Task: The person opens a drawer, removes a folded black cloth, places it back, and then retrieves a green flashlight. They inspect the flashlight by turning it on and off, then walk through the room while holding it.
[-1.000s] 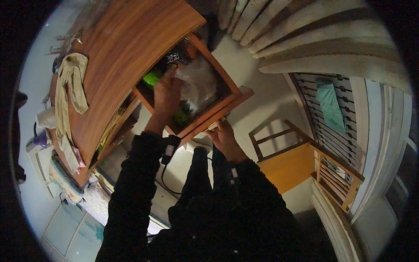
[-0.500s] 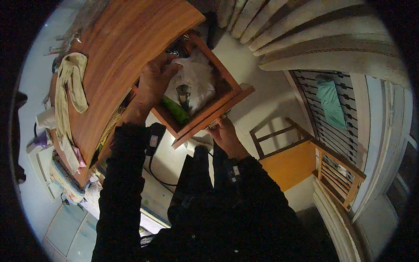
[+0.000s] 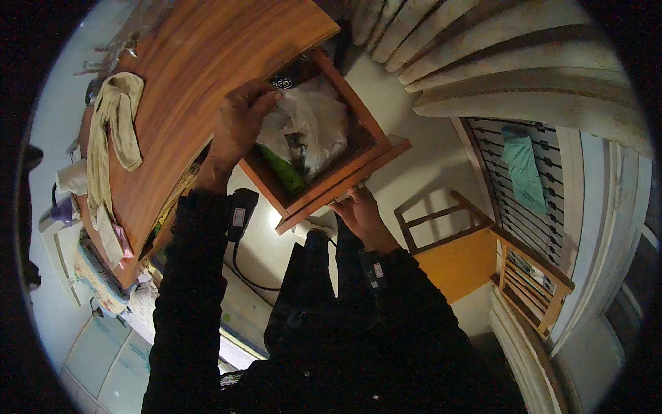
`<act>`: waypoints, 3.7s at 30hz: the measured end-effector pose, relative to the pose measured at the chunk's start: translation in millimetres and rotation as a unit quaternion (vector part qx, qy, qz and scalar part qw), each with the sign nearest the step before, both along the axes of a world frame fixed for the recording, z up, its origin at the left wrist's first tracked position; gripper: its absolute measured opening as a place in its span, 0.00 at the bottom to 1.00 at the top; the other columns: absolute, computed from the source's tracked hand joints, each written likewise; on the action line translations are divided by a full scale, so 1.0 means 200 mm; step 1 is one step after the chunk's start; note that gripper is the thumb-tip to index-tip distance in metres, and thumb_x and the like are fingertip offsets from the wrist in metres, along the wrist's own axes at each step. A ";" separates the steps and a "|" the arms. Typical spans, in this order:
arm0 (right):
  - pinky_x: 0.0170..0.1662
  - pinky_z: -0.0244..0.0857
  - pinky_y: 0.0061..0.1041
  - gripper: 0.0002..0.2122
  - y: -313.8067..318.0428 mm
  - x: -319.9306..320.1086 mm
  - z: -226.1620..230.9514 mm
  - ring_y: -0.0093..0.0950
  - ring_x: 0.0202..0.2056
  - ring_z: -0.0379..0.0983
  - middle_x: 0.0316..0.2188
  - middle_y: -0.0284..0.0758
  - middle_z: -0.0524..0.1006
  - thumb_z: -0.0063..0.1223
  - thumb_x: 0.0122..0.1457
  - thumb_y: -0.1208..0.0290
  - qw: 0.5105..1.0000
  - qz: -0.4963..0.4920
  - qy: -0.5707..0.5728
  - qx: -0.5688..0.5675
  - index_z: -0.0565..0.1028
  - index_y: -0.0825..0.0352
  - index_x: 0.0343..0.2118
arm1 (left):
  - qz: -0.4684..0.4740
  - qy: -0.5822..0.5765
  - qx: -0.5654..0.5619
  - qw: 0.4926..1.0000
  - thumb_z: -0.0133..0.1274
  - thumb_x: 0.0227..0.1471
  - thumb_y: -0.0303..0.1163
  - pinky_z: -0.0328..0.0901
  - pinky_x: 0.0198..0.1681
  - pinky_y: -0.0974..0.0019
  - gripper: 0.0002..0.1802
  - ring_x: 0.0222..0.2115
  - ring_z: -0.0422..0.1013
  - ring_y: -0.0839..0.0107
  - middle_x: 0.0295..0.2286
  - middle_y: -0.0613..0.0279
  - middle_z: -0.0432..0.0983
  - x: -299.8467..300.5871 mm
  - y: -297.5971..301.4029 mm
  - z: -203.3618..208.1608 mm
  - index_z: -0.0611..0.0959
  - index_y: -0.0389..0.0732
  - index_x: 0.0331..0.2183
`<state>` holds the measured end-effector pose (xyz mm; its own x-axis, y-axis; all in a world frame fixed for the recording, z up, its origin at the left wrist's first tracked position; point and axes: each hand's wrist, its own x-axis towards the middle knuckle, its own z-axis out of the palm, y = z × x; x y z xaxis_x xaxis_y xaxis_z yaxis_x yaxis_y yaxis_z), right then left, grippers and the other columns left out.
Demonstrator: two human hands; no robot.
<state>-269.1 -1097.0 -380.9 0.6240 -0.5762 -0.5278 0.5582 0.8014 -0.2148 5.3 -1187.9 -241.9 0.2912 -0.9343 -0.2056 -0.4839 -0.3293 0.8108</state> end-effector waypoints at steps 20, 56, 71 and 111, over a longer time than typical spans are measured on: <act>0.53 0.64 0.39 0.16 0.03 -0.08 -0.08 0.32 0.51 0.66 0.50 0.32 0.68 0.48 0.62 0.65 1.000 0.020 -0.006 -0.007 0.66 0.59 0.52 | -0.164 -0.086 0.061 0.981 0.56 0.47 0.34 0.64 0.45 0.50 0.24 0.45 0.66 0.46 0.45 0.47 0.69 -0.64 0.33 -0.30 0.75 0.39 0.47; 0.58 0.62 0.43 0.14 -0.01 -0.02 0.04 0.31 0.51 0.69 0.48 0.34 0.72 0.47 0.63 0.68 0.999 -0.002 -0.001 0.043 0.68 0.62 0.51 | 0.226 0.019 0.069 0.972 0.54 0.45 0.32 0.54 0.57 0.49 0.38 0.53 0.57 0.36 0.50 0.35 0.63 -0.46 0.46 -0.33 0.60 0.29 0.55; 0.63 0.54 0.45 0.21 -0.01 -0.02 0.00 0.32 0.55 0.65 0.51 0.32 0.70 0.54 0.60 0.61 0.999 0.035 -0.017 -0.021 0.65 0.61 0.54 | 0.288 0.212 0.221 0.907 0.63 0.39 0.44 0.66 0.44 0.58 0.33 0.43 0.73 0.54 0.40 0.46 0.76 -0.34 0.33 -0.33 0.77 0.31 0.43; 0.51 0.66 0.38 0.15 0.05 -0.02 -0.02 0.28 0.47 0.70 0.43 0.31 0.71 0.49 0.62 0.62 0.998 -0.019 0.055 0.029 0.66 0.57 0.51 | -0.169 -0.182 -0.044 0.968 0.54 0.44 0.32 0.63 0.45 0.45 0.19 0.44 0.66 0.48 0.45 0.48 0.70 -0.23 0.14 -0.23 0.77 0.41 0.42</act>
<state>-272.2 -1086.3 -385.3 0.5388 -0.5648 -0.6250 0.5637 0.7931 -0.2308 -40.2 -1159.2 -287.3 0.0047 -0.9981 -0.0615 -0.8101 -0.0398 0.5850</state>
